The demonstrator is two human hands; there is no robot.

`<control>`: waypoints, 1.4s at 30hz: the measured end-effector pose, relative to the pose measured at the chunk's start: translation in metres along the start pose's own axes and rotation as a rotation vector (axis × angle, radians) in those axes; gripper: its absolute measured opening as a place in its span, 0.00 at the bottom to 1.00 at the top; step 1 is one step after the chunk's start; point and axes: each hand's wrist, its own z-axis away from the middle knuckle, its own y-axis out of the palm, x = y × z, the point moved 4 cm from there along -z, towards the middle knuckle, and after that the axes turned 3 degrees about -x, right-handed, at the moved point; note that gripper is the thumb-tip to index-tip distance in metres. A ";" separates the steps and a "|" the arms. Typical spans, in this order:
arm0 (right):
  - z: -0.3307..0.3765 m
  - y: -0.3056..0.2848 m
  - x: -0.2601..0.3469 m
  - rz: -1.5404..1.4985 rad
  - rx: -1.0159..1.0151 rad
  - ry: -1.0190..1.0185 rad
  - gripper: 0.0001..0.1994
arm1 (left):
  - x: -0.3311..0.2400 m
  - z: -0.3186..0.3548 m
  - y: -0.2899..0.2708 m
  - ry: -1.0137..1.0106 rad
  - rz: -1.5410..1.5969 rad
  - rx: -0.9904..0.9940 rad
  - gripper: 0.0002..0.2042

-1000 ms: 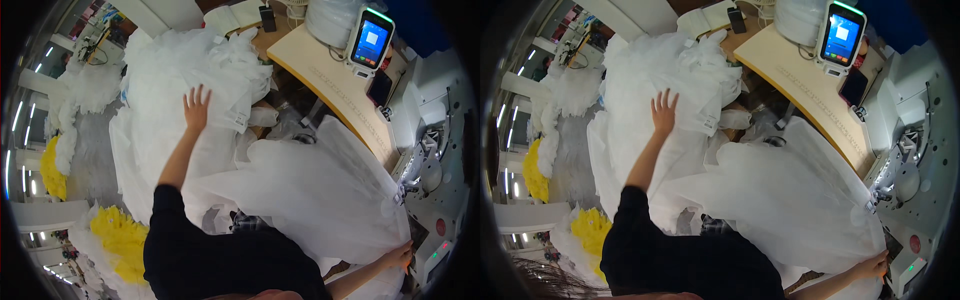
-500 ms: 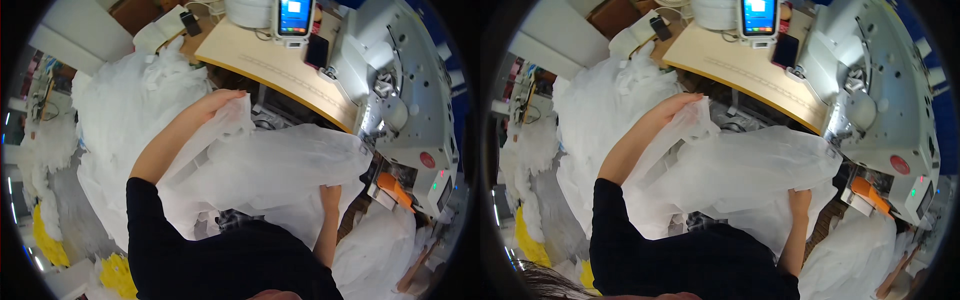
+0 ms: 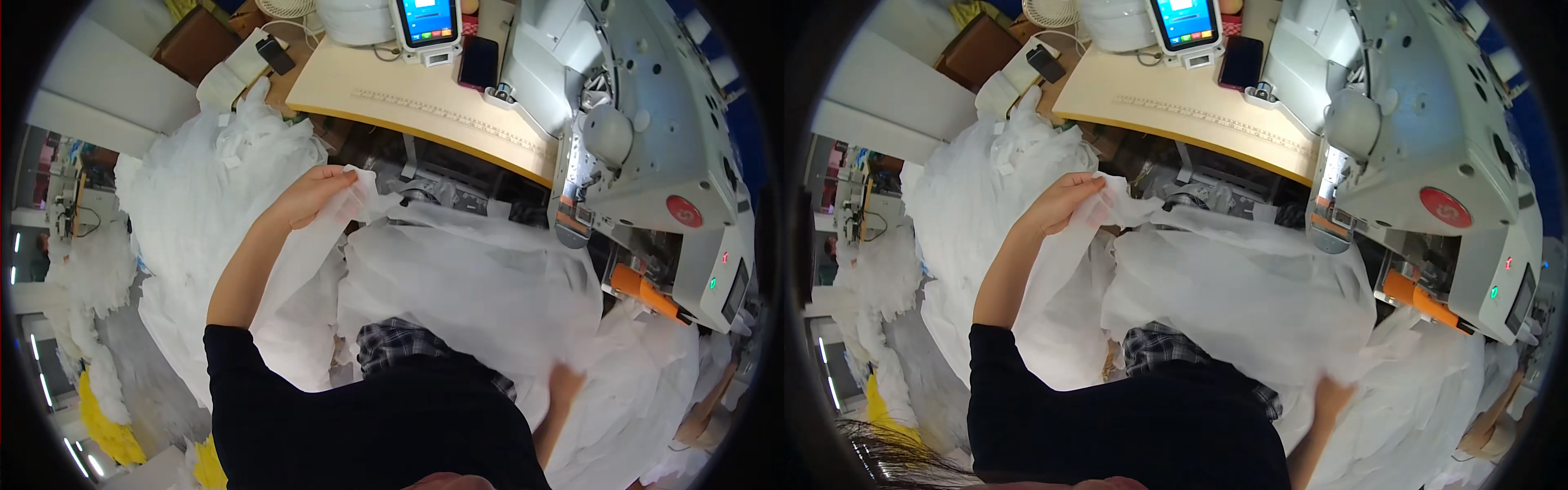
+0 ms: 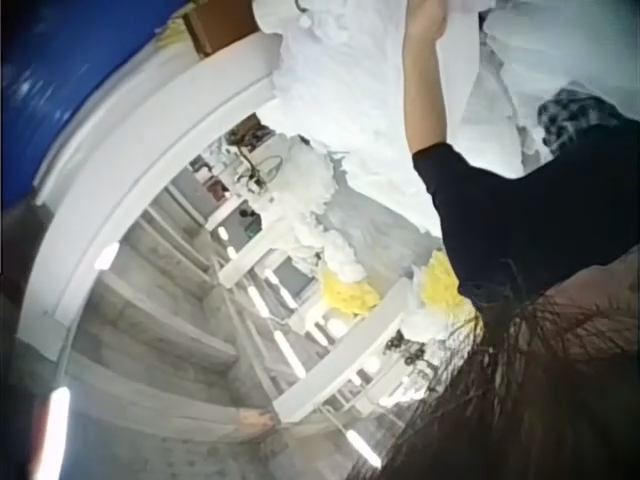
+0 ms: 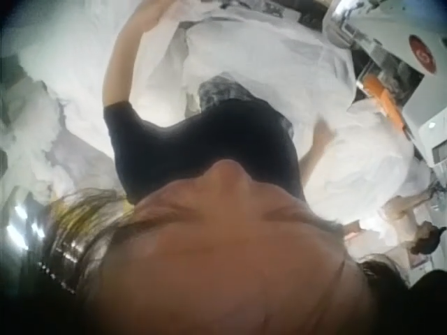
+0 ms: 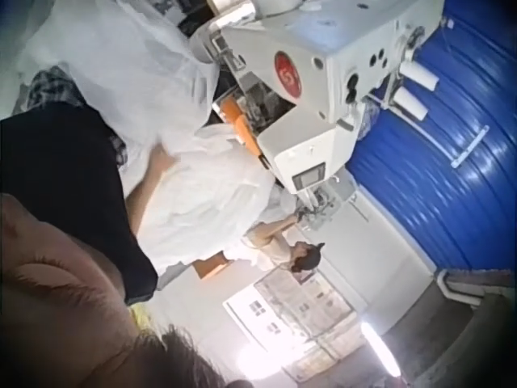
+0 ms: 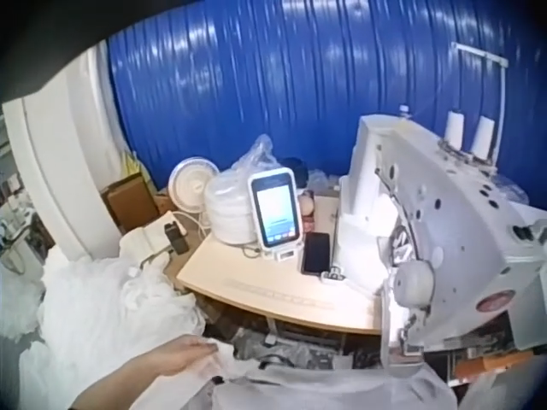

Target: The user is operating an industrial sewing machine to join pieces of white fabric together on a factory floor.

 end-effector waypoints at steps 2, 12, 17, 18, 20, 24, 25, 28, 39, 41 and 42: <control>-0.019 0.035 0.087 0.119 -0.108 -0.438 0.31 | -0.006 0.001 0.010 -0.022 -0.017 -0.027 0.12; -0.120 0.009 -0.054 0.677 0.271 0.285 0.27 | -0.004 0.026 0.006 -0.012 -0.047 0.015 0.14; -0.095 -0.005 0.240 -0.396 0.193 -0.523 0.29 | -0.008 0.051 0.025 -0.056 -0.106 -0.015 0.13; -0.077 0.003 0.320 -0.684 0.295 -0.846 0.36 | -0.011 0.060 0.035 0.028 -0.135 0.030 0.13; -0.074 0.040 0.403 -0.962 0.337 -0.765 0.24 | -0.008 0.086 0.053 0.216 -0.183 0.111 0.14; -0.061 0.069 0.384 -1.396 0.771 -0.313 0.12 | 0.011 0.146 0.065 0.670 -1.319 -0.547 0.17; -0.062 0.056 0.356 -1.292 0.611 -0.331 0.12 | 0.022 0.152 0.069 0.660 -1.316 -0.551 0.17; -0.068 -0.021 0.269 -0.907 0.073 -0.360 0.11 | 0.038 0.157 0.084 0.646 -1.068 -0.490 0.20; -0.093 -0.114 0.165 -1.821 0.428 -0.541 0.08 | -0.040 -0.012 0.115 0.302 -0.541 0.166 0.03; -0.102 -0.103 0.160 -1.808 0.354 -0.533 0.07 | -0.037 -0.023 0.098 0.353 -0.564 0.151 0.04; -0.108 -0.098 0.158 -1.648 0.239 -0.413 0.07 | -0.033 -0.018 0.093 0.429 -0.572 0.197 0.04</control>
